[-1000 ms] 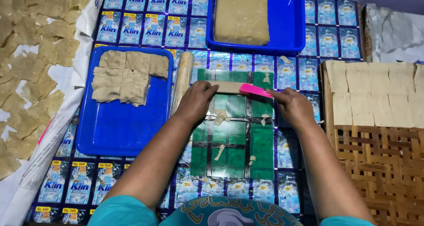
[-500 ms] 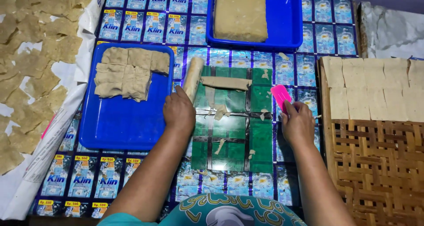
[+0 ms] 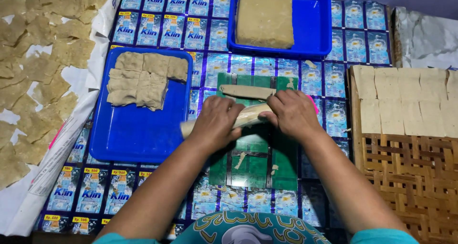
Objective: Flattening, trimming, and arranging thin dough wrappers for food preparation at a floor-level workstation.
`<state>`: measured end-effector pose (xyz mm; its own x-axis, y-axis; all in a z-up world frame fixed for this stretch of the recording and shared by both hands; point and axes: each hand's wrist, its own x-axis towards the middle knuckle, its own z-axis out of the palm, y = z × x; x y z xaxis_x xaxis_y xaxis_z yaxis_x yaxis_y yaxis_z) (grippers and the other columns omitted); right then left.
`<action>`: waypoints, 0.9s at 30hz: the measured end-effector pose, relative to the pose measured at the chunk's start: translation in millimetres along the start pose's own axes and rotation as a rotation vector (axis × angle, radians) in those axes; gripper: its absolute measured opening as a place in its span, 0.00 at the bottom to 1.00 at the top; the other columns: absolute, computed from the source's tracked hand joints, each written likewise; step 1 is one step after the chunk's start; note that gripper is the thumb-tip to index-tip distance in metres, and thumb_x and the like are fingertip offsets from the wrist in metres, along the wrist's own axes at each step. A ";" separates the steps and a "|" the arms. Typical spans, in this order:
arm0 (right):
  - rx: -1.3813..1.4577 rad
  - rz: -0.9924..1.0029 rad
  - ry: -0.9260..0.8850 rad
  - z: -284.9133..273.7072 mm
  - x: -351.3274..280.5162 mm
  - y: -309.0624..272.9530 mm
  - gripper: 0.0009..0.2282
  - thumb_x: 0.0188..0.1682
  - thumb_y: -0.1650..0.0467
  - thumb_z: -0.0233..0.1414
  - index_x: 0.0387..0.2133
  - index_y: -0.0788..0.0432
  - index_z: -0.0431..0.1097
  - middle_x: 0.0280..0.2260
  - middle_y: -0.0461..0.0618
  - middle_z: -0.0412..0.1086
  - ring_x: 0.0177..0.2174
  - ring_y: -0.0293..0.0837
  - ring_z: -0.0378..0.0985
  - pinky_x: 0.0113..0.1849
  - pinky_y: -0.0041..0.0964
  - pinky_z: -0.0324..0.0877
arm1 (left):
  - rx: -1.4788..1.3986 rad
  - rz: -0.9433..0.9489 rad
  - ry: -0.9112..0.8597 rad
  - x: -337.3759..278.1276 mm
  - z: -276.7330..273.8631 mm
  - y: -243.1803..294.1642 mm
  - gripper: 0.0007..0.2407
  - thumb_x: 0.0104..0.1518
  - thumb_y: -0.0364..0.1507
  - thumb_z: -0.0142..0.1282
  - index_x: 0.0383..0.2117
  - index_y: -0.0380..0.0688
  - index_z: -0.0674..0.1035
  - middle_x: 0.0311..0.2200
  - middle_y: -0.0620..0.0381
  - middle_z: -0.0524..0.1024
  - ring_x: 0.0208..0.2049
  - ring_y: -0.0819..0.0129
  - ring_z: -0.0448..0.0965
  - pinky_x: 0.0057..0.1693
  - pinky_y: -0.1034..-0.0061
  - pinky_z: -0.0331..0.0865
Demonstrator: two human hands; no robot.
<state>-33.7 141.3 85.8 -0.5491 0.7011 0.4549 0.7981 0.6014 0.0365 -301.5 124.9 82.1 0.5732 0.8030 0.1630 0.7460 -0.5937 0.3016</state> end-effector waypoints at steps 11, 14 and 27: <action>0.038 0.466 -0.444 67.1 19.7 61.2 0.24 0.60 0.51 0.32 0.30 0.50 0.70 0.27 0.54 0.74 0.35 0.58 0.80 0.39 0.55 0.73 | -0.058 -0.186 -0.099 81.0 26.6 -69.6 0.20 0.63 0.52 0.43 0.40 0.48 0.75 0.40 0.49 0.73 0.47 0.51 0.74 0.55 0.58 0.67; 0.024 0.435 -0.416 80.2 17.6 65.9 0.22 0.60 0.53 0.33 0.29 0.48 0.70 0.29 0.49 0.71 0.38 0.54 0.77 0.39 0.50 0.73 | -0.016 -0.210 -0.040 79.5 46.4 -72.9 0.19 0.67 0.49 0.35 0.36 0.48 0.71 0.35 0.51 0.71 0.44 0.52 0.74 0.51 0.60 0.68; 0.052 0.490 -0.388 116.6 5.0 83.8 0.20 0.58 0.52 0.36 0.31 0.47 0.72 0.28 0.49 0.73 0.38 0.53 0.79 0.39 0.51 0.75 | -0.026 -0.315 -0.012 95.5 64.1 -91.1 0.14 0.65 0.41 0.34 0.34 0.52 0.74 0.33 0.55 0.71 0.41 0.55 0.77 0.47 0.62 0.74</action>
<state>1.6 240.0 -12.6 -0.1806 0.9822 0.0514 0.9722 0.1862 -0.1423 -293.0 252.4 10.0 0.3196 0.9464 0.0465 0.8786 -0.3143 0.3595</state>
